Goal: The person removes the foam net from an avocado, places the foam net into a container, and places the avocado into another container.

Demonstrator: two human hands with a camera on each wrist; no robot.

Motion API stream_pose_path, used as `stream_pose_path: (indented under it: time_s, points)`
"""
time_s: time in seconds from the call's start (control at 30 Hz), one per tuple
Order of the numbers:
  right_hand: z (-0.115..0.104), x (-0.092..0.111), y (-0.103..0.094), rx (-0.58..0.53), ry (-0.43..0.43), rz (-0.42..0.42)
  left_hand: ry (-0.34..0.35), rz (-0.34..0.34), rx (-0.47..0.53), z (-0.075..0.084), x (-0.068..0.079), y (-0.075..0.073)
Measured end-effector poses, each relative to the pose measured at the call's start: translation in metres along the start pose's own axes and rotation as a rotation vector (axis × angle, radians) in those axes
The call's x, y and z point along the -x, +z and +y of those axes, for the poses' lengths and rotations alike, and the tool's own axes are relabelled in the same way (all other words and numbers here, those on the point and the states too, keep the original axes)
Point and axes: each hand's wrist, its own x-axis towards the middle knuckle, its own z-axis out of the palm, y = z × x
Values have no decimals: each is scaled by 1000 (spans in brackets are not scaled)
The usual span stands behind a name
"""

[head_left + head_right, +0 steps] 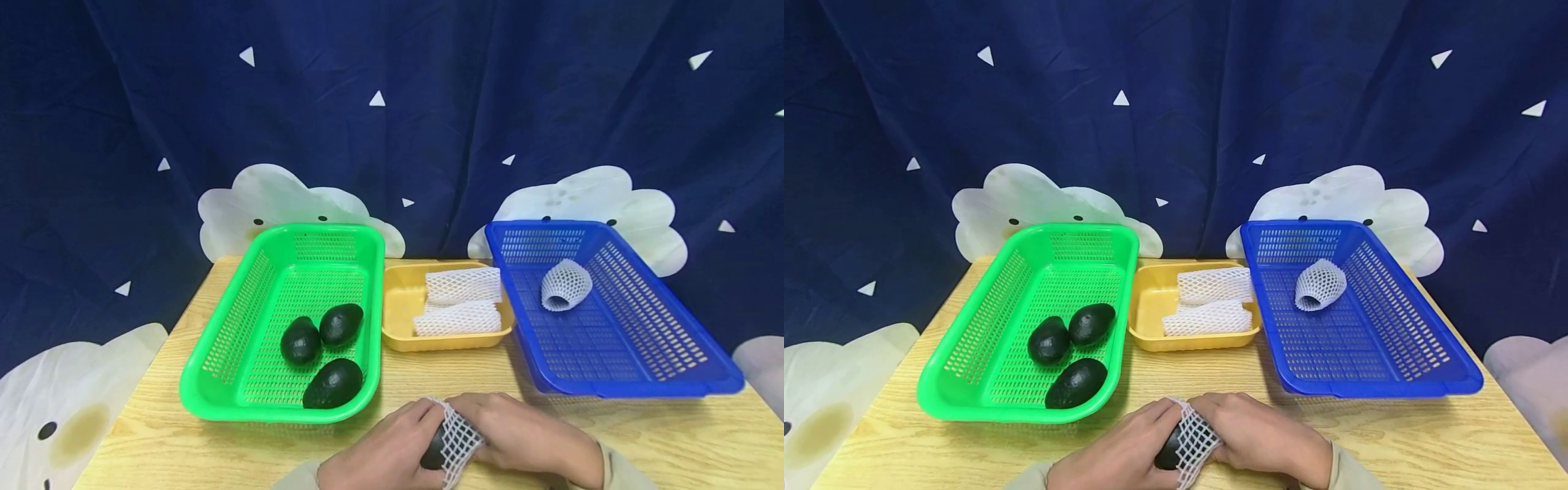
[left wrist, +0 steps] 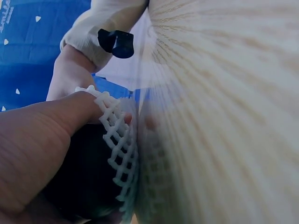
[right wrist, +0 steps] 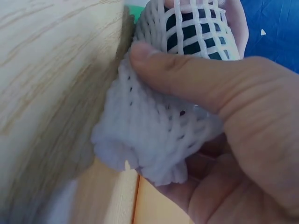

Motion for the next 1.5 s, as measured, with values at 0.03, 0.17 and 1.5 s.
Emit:
stream_pose_path:
  time_s: [0.03,0.17,1.5]
  points:
    - [0,0,0,4,-5,1,-2,-2,3,0,0,0]
    - [0,-1,0,25,-21,17,-25,-26,32,0,1,-2]
    - [6,6,-13,39,-5,80,-44,47,29,-1,1,-18]
